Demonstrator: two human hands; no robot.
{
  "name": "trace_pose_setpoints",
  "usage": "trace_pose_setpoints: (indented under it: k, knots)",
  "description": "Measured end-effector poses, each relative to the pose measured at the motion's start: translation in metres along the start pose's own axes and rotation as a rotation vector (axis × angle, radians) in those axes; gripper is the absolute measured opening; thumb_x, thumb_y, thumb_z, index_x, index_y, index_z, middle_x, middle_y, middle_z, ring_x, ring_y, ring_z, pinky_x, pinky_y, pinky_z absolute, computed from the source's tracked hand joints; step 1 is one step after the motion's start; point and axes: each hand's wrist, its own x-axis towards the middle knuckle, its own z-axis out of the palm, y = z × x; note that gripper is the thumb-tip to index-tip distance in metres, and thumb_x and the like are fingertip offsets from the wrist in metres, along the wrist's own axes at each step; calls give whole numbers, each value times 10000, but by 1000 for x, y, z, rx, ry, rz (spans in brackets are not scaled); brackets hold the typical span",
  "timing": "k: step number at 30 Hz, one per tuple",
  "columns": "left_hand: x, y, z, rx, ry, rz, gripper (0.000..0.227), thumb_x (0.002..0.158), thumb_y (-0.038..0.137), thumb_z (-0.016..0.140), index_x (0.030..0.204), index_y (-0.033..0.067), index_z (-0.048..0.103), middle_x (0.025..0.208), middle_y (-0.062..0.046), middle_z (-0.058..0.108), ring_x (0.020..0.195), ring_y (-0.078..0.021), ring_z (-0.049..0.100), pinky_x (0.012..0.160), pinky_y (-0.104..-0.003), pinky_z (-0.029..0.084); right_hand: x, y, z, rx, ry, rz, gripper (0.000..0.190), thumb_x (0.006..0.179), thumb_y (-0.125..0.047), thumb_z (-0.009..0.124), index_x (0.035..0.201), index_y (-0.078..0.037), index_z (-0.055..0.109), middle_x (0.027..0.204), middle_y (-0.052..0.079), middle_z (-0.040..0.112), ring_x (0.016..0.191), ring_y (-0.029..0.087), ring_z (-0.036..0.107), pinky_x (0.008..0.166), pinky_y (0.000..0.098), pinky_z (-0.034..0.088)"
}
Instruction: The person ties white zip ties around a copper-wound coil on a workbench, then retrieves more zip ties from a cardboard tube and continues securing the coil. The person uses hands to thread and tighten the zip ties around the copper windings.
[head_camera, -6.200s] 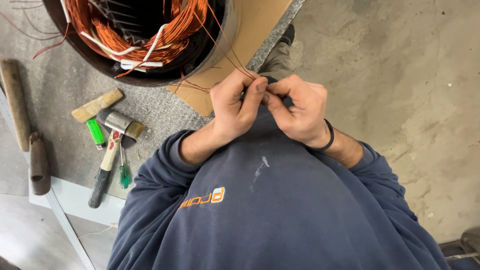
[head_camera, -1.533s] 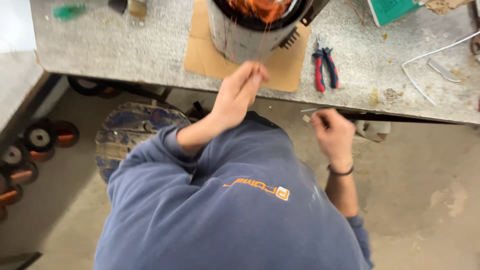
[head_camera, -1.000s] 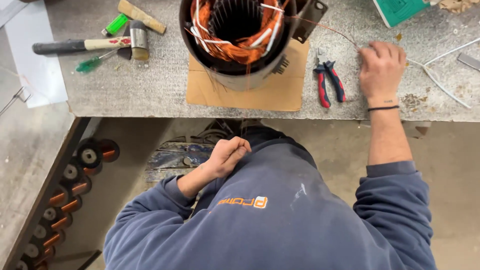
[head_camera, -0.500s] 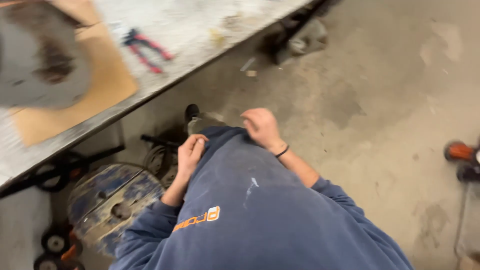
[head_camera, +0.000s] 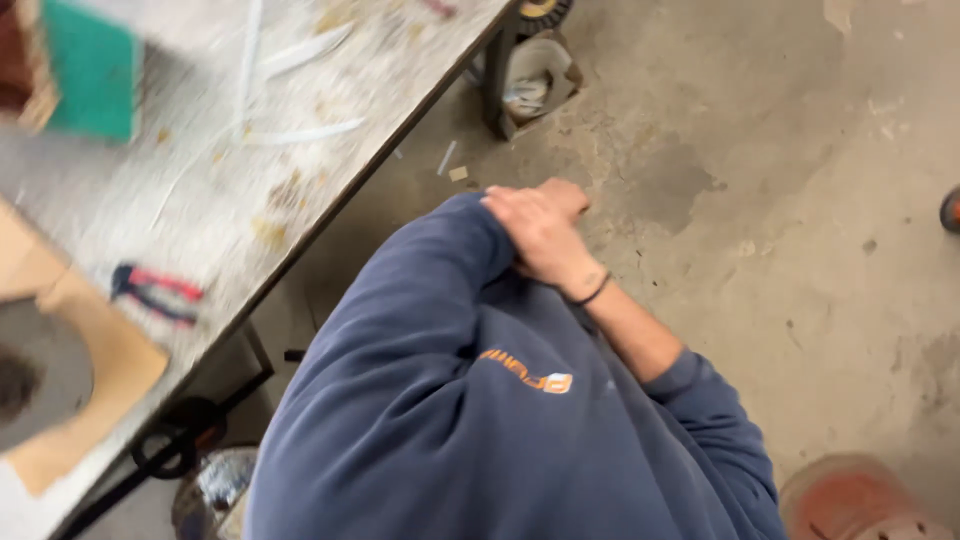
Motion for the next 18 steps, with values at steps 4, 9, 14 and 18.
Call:
trace_pose_setpoints:
  k: [4, 9, 14, 18]
  knots:
    - [98, 80, -25, -8, -97, 289, 193, 816, 213, 672, 918, 118, 805, 1008, -156, 747, 929, -378, 722, 787, -499, 574, -33, 72, -81, 71, 132, 160, 739, 764, -145, 714, 1436, 26, 457, 1505, 211, 517, 1368, 401, 528, 1167, 512, 423]
    - [226, 156, -108, 236, -211, 534, 214, 842, 193, 646, 975, 111, 792, 1050, -150, 749, 958, -380, 723, 799, -484, 586, -41, 144, -173, -148, 245, 148, 493, 902, -52, 653, 1363, 12, 492, 1491, 183, 580, 1348, 385, 590, 1138, 496, 489]
    - [341, 186, -163, 214, -172, 390, 307, 840, 189, 608, 1107, 187, 758, 1144, -117, 714, 1063, -351, 679, 863, -494, 553, -42, 195, -247, -165, 323, -33, 254, 996, -36, 655, 1213, 11, 532, 1430, 182, 608, 1319, 411, 599, 1076, 517, 526]
    - [402, 158, -235, -16, -95, 170, 339, 881, 227, 603, 1192, 197, 736, 1215, -103, 719, 1123, -318, 678, 928, -466, 539, -47, 242, -288, 61, 330, -131, 327, 973, -56, 691, 1272, 54, 620, 1374, 214, 622, 1261, 396, 625, 1040, 496, 554]
